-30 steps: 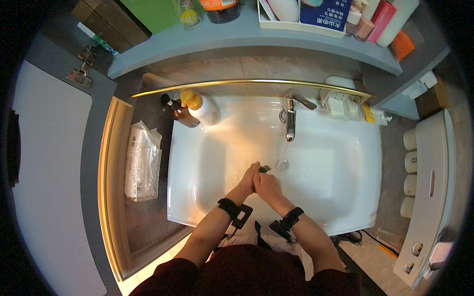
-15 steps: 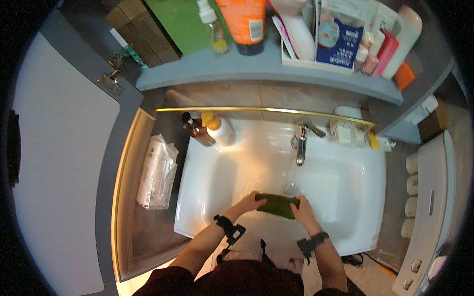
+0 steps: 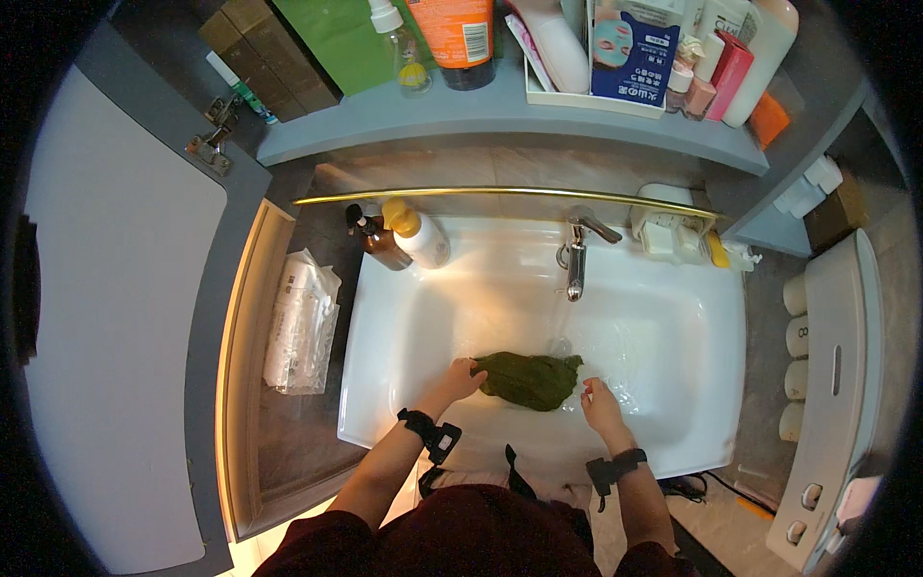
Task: The person cleans a bathroom sink and mirror with a cloth, wringing it out under the faucet and wiping down the faucet, sink basin, and mirror surface.
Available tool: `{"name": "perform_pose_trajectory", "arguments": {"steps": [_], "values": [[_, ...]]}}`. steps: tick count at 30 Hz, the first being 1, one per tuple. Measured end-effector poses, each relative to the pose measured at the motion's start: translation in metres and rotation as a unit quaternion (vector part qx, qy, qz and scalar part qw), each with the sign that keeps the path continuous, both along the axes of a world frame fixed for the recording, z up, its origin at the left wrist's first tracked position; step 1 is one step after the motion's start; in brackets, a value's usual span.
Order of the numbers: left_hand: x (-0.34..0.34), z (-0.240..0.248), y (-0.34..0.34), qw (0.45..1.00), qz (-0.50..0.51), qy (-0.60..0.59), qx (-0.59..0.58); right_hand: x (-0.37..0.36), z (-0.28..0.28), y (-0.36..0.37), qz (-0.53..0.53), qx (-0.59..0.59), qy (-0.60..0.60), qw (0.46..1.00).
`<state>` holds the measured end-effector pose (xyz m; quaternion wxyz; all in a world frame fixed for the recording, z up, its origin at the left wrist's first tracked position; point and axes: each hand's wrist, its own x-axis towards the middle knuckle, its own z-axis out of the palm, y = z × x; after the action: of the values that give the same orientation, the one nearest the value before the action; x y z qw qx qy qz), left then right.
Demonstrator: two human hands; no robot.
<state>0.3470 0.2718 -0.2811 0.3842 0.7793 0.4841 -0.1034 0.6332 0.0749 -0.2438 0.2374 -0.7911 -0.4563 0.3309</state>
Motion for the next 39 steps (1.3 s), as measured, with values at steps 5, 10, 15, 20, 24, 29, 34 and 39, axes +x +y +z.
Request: {"name": "perform_pose_trajectory", "arguments": {"steps": [5, 10, 15, 20, 24, 29, 34, 39], "values": [[0.007, 0.019, -0.005, 0.998, 0.024, -0.04, -0.035, -0.006, -0.001, -0.009, 0.02, 0.016, -0.014, 1.0], [0.008, 0.018, -0.009, 0.998, 0.012, -0.039, -0.044, -0.005, -0.002, -0.008, 0.02, 0.012, -0.017, 1.0], [0.011, 0.026, -0.014, 0.999, 0.011, -0.028, -0.043, -0.004, 0.008, -0.008, 0.011, -0.003, -0.015, 1.0], [0.004, 0.01, -0.018, 0.998, 0.003, -0.042, -0.038, -0.006, 0.016, -0.008, 0.004, -0.038, 0.012, 0.999], [0.004, 0.01, -0.019, 0.997, 0.007, -0.028, -0.066, -0.008, 0.015, -0.01, 0.005, -0.064, 0.02, 0.998], [0.003, 0.014, -0.021, 0.997, 0.005, -0.027, -0.076, -0.008, 0.014, -0.012, 0.011, -0.056, 0.021, 0.998], [0.004, 0.018, -0.022, 0.996, 0.004, -0.032, -0.084, -0.008, 0.023, -0.008, 0.012, -0.041, 0.01, 0.999], [0.007, 0.021, -0.022, 0.995, -0.004, -0.027, -0.1, -0.011, 0.058, 0.004, 0.009, -0.009, -0.002, 1.0]]}}
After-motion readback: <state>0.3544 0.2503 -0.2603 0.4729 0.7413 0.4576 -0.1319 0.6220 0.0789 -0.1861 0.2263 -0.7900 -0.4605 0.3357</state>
